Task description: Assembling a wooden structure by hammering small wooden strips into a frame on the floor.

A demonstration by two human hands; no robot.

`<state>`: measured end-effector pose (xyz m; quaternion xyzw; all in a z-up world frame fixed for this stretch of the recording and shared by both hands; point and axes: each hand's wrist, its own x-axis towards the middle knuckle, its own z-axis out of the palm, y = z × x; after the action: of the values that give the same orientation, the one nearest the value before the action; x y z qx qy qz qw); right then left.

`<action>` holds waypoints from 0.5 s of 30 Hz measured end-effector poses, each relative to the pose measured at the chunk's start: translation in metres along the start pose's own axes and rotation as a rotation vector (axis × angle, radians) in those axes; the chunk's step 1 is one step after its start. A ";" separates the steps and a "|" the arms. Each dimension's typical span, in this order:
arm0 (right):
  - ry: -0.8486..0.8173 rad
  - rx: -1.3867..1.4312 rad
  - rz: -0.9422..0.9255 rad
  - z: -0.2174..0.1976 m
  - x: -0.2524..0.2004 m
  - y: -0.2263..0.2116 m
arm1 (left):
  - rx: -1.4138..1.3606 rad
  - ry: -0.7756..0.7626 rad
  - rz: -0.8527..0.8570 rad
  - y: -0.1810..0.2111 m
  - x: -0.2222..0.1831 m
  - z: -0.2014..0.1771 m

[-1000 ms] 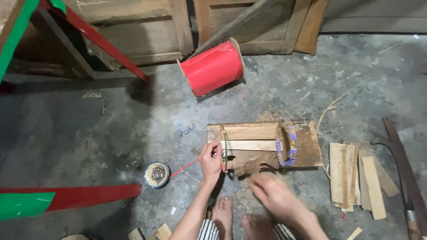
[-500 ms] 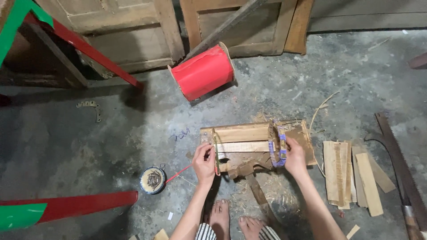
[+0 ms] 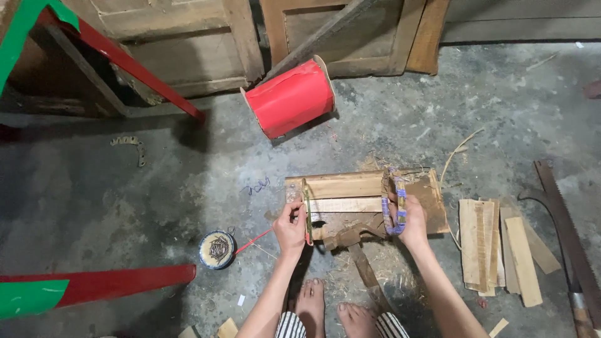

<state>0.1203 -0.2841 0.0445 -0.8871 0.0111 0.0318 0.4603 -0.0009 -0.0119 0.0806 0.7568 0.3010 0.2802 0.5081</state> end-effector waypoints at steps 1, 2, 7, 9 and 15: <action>0.000 0.000 -0.001 0.003 0.000 0.000 | 0.000 0.001 0.000 -0.004 0.000 0.001; 0.021 0.007 0.051 0.005 0.001 0.001 | 0.037 -0.003 -0.026 -0.008 0.001 0.002; -0.007 -0.044 0.088 0.011 0.003 0.010 | 0.094 0.002 -0.049 -0.022 0.001 0.007; 0.005 -0.090 0.165 0.019 0.005 0.023 | 0.076 0.010 -0.078 -0.022 0.000 0.008; -0.020 0.005 0.142 0.007 0.001 0.004 | -0.003 -0.005 -0.103 -0.013 0.000 0.006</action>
<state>0.1206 -0.2812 0.0371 -0.8827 0.0694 0.0730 0.4590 0.0011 -0.0117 0.0665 0.7402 0.3379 0.2523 0.5237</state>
